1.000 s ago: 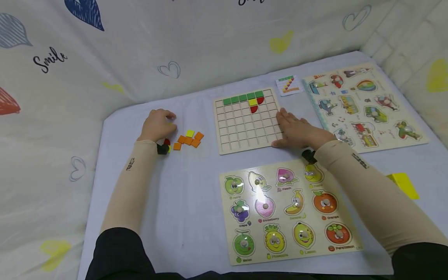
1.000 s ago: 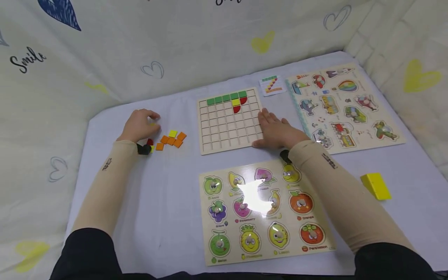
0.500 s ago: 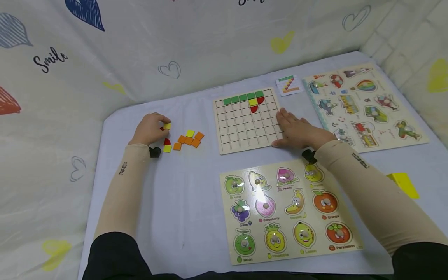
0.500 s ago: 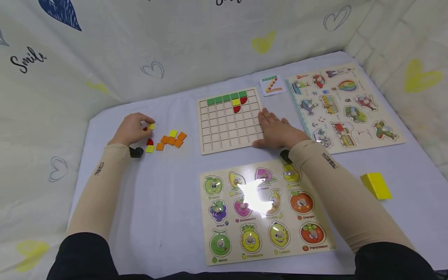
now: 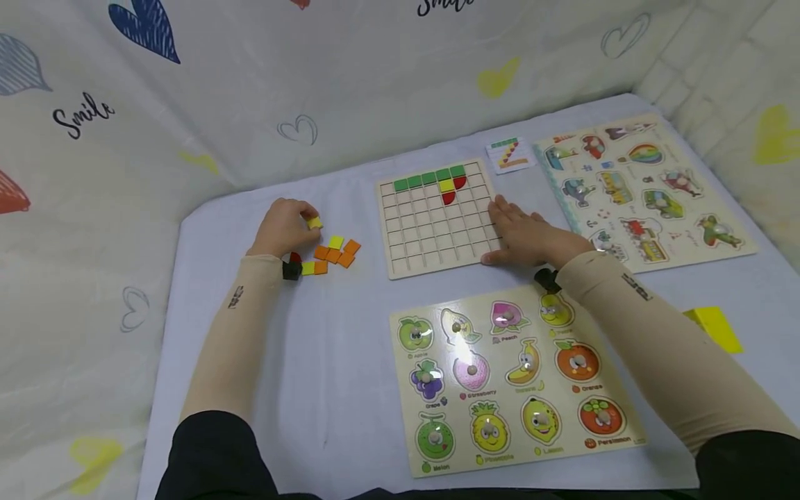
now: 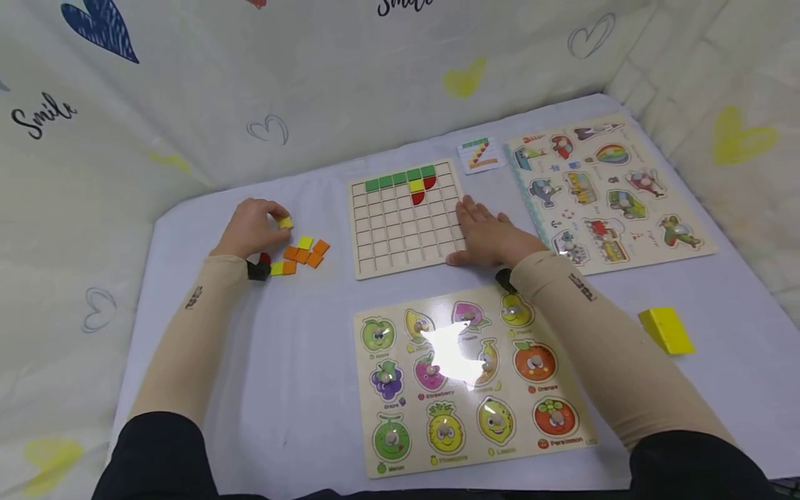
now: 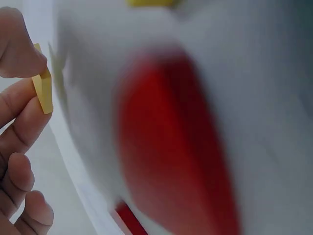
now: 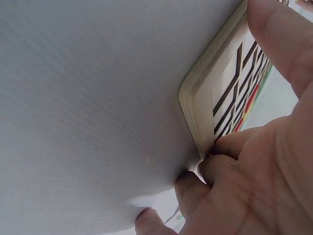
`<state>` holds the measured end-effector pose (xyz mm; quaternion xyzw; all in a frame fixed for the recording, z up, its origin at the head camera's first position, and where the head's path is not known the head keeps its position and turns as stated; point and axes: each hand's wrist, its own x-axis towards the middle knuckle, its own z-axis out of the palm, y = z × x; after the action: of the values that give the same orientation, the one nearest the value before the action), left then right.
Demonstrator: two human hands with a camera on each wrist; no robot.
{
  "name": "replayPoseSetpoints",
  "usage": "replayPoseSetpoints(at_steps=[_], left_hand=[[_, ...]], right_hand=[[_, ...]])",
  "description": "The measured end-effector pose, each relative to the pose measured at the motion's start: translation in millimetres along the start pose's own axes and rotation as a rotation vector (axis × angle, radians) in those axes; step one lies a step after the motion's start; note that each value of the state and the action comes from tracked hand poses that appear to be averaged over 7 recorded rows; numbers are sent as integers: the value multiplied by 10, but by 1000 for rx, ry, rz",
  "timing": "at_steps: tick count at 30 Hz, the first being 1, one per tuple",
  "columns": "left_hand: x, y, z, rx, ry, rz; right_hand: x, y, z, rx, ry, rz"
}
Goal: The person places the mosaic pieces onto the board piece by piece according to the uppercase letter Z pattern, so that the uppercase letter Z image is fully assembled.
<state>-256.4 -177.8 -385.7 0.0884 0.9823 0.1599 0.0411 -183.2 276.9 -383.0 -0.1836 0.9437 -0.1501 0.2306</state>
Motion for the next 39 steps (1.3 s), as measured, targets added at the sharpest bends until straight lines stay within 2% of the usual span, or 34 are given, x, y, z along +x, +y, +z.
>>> replayPoseSetpoints(at_steps=[4,10,18,28,34,39], left_hand=[[98,212,45,-47,-19,47],[274,558,105,-59,-38,112],[515,1045,269,-71,-65,211],[629,1693,446,-95,-105,316],[677,1884,528,-80,-127,366],[723,1932,561,-77,-135,351]], right_hand=[[-16,9,10,5,-2,5],[-20,38,23,12,-1,9],[-15,59,21,6,3,11],[-24,43,13,4,4,10],[12,46,20,13,-16,17],[11,41,7,5,-23,30]])
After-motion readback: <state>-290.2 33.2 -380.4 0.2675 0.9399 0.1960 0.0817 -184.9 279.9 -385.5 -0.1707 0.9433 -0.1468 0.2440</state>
